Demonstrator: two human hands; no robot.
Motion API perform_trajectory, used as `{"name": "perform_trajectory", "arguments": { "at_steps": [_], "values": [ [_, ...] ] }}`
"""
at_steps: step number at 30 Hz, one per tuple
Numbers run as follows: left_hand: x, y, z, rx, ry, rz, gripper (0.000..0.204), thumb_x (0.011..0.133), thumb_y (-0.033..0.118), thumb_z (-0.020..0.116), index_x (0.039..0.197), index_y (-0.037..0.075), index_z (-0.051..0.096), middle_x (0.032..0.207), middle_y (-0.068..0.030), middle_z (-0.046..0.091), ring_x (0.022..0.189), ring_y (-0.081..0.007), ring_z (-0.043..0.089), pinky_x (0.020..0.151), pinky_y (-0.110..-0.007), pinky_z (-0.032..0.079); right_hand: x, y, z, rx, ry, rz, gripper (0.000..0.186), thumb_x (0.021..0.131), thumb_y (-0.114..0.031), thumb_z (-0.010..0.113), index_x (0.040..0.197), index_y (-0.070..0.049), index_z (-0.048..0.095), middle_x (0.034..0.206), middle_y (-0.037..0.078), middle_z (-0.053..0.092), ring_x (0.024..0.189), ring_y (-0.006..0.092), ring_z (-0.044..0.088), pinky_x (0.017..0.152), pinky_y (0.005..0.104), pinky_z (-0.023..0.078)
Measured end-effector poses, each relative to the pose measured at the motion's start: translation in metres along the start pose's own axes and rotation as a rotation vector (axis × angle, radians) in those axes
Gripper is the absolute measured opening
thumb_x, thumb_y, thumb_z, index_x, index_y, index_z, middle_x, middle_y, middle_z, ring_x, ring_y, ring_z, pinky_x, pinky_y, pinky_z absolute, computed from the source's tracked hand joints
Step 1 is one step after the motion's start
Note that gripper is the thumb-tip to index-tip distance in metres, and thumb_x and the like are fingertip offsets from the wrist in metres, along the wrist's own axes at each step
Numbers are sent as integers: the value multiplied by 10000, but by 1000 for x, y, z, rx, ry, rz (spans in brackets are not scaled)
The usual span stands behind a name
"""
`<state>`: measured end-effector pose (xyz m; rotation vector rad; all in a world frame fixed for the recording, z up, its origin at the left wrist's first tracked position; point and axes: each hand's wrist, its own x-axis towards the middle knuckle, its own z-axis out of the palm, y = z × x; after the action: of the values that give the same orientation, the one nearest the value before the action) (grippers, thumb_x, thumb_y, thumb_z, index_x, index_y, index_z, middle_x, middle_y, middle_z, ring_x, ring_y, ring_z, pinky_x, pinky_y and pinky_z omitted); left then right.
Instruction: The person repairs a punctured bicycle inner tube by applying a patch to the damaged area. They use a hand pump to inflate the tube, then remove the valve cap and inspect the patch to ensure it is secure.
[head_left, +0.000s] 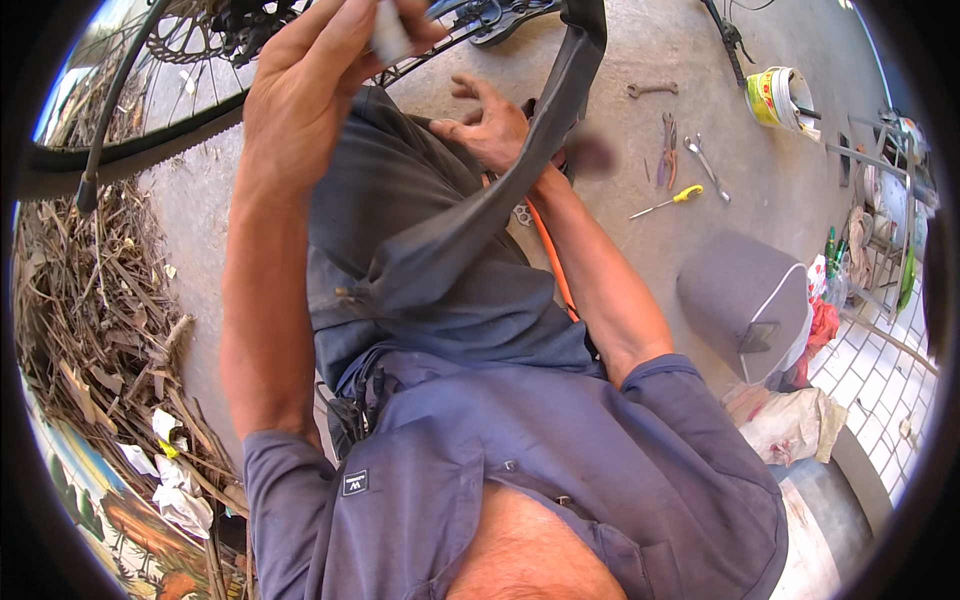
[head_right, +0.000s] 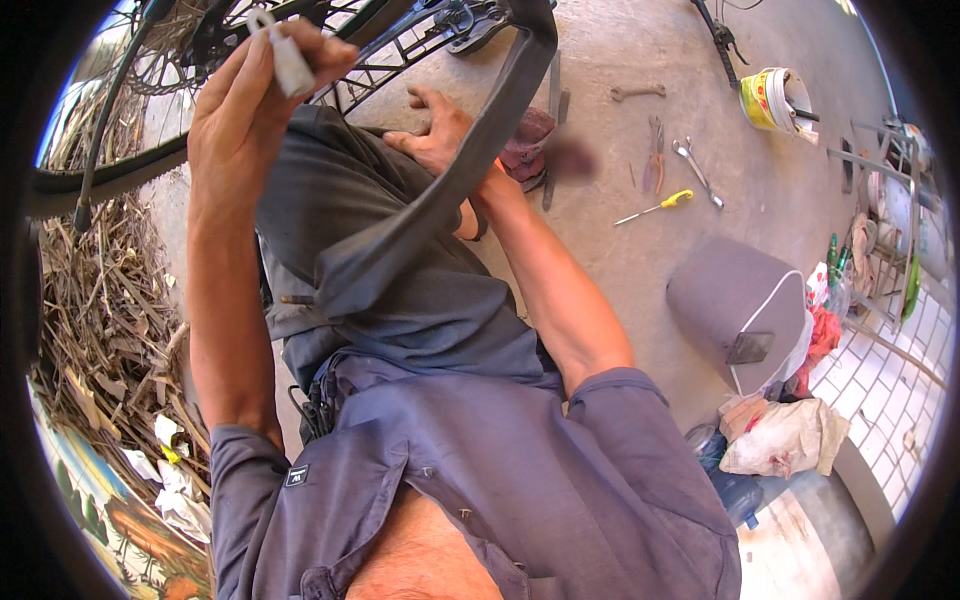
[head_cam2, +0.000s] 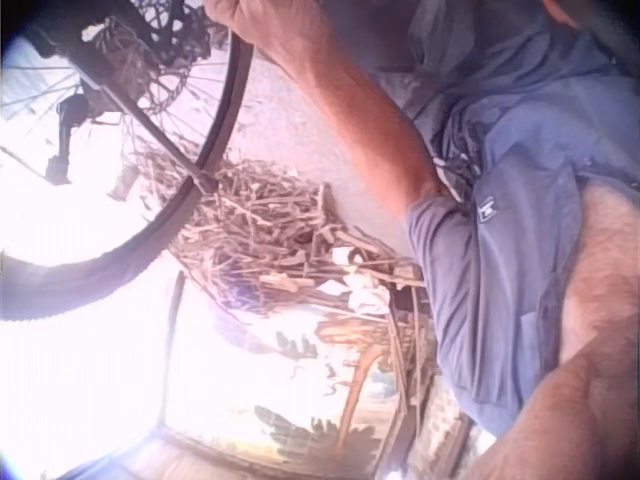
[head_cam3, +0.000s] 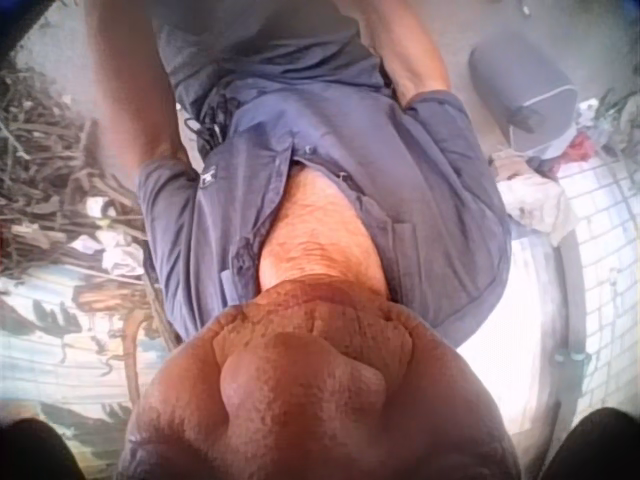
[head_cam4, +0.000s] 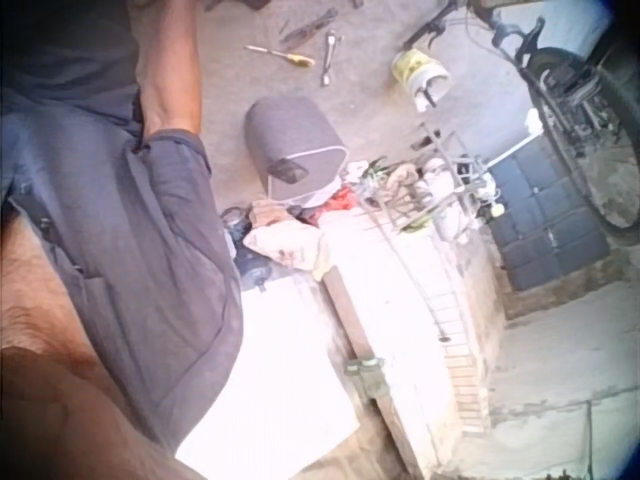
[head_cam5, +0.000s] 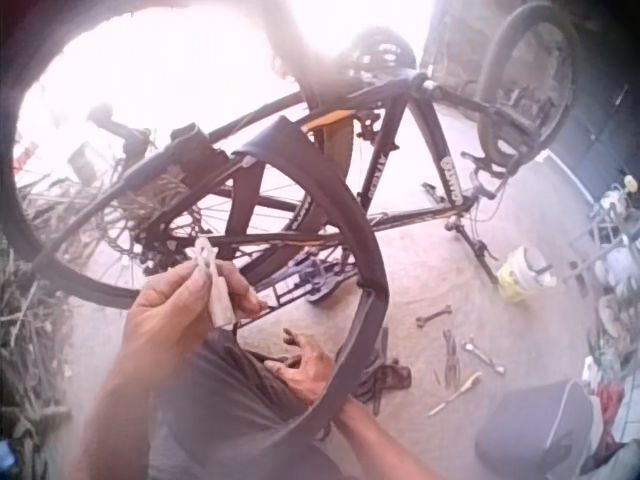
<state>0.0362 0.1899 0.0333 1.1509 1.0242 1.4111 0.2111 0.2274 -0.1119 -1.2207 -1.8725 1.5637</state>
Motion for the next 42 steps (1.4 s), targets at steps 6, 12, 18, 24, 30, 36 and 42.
{"name": "perform_trajectory", "arguments": {
  "at_steps": [6,12,18,24,30,36,42],
  "values": [
    [7,-13,45,-799,-91,-156,440,994,350,349,1058,-39,544,965,-170,621,1032,-332,597,946,-463,472,12,2,7,431,-81,-101,382,822,-206,681,1130,-11,567,937,55,629,817,137,600,695,269,493],
    [-9,3,47,-400,29,-259,362,975,234,410,1168,-46,532,1093,-171,609,1036,-275,604,917,-401,485,-11,-13,-30,217,-247,53,271,935,-266,541,855,-25,634,710,-1,585,669,84,548,578,234,428],
    [-40,6,-17,-20,133,-240,390,983,231,399,1234,-47,504,1174,-179,585,1084,-279,585,888,-365,492,-39,88,-100,-409,24,-136,383,936,-306,497,720,-3,587,598,45,560,551,129,562,510,279,433],
    [-94,1,-37,-36,267,-341,334,953,217,481,1140,-47,565,1017,-154,635,948,-231,633,811,-316,510,-164,149,-145,-351,88,669,414,915,-356,540,696,-10,601,570,65,575,498,139,559,454,296,438],
    [-131,4,-27,57,297,-416,321,932,222,519,1122,-30,580,986,-132,637,900,-209,637,803,-320,507,-336,246,-135,444,339,1426,635,840,-610,528,947,13,596,805,150,633,674,238,625,585,361,520],
    [-179,2,-20,651,66,-451,371,805,177,672,1102,-23,575,1038,-113,607,1009,-236,580,898,-327,438,-353,247,-63,761,91,1486,759,750,-733,537,1012,-22,596,836,123,633,753,231,616,675,373,520],
    [-205,-2,4,1030,-75,-504,623,655,249,784,1174,8,537,1106,-160,569,1036,-328,556,893,-370,444,-228,171,-64,175,-200,942,488,856,-498,596,973,-27,640,797,46,615,689,154,576,625,313,490]
  ]
}}
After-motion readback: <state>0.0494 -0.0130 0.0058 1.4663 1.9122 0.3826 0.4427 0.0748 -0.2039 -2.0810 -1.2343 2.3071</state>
